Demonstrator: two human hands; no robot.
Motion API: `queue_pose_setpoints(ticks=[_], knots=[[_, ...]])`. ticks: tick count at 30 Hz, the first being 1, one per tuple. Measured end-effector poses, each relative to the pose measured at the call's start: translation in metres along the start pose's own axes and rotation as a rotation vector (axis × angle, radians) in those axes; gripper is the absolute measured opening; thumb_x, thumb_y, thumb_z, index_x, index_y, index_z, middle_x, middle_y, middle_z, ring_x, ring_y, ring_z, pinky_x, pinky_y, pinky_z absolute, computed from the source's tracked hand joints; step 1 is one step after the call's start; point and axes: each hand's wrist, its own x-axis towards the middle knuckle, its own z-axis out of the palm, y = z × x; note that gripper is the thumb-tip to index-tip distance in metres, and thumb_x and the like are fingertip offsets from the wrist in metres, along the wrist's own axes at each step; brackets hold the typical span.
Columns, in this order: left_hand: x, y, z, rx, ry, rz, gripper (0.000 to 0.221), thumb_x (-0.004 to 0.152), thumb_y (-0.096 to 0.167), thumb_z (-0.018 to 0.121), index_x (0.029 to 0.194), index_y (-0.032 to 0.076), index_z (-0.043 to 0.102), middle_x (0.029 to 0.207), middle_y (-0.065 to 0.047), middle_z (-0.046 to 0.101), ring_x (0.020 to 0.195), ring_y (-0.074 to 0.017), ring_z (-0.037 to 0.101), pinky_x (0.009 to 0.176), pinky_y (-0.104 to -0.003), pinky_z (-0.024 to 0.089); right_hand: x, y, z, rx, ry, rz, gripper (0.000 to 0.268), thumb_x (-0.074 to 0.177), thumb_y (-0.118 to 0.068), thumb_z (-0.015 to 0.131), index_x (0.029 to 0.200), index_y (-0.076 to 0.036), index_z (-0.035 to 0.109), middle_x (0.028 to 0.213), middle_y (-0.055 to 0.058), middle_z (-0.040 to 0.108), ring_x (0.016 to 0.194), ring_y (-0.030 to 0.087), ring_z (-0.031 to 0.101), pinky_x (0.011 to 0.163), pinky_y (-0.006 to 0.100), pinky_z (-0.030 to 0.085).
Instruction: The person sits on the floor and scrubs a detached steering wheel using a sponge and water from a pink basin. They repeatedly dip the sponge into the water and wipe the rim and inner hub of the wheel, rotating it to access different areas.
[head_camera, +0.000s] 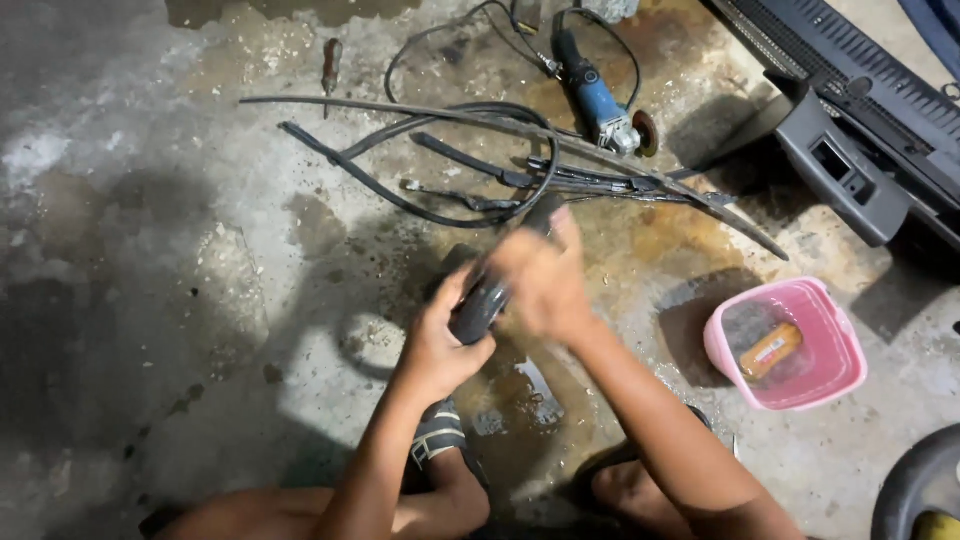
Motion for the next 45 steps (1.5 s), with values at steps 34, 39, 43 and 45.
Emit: queue_pose_setpoints(ticks=[34,39,43,45], knots=[[-0.014,0.033,0.005,0.611,-0.026,-0.061,0.022,0.073,0.023,0.08,0.092,0.011,0.075,0.064,-0.016,0.071,0.07,-0.042,0.074,0.055,-0.044,0.056,-0.038,-0.004,0.008,0.408,0.286,0.557,0.042,0.112,-0.024,0.035,0.118,-0.004,0.072,0.122,0.013,0.073,0.133,0.03,0.059,0.126,0.056,-0.003],[-0.016,0.032,-0.004,0.58,-0.047,-0.057,0.017,0.077,0.022,0.079,0.09,0.011,0.076,0.066,-0.018,0.072,0.072,-0.0436,0.074,0.054,-0.044,0.055,-0.025,-0.037,0.006,0.459,0.506,0.802,0.038,0.113,-0.012,0.033,0.127,0.01,0.06,0.121,0.024,0.07,0.132,0.037,0.057,0.128,0.057,0.014],[-0.018,0.039,-0.001,0.576,-0.032,-0.036,0.024,0.075,0.022,0.081,0.095,0.009,0.076,0.066,-0.02,0.072,0.072,-0.0441,0.074,0.055,-0.045,0.056,-0.04,-0.018,0.02,0.38,0.499,0.631,0.032,0.108,-0.012,0.044,0.118,-0.002,0.073,0.126,0.015,0.073,0.133,0.032,0.059,0.128,0.056,0.007],[-0.021,0.041,0.001,0.553,-0.046,-0.023,0.023,0.076,0.021,0.08,0.094,0.008,0.076,0.067,-0.02,0.072,0.072,-0.0444,0.073,0.056,-0.043,0.057,-0.057,-0.011,0.032,0.334,0.553,0.784,0.033,0.112,-0.008,0.04,0.123,0.0,0.069,0.128,0.015,0.071,0.133,0.032,0.058,0.127,0.053,0.012]])
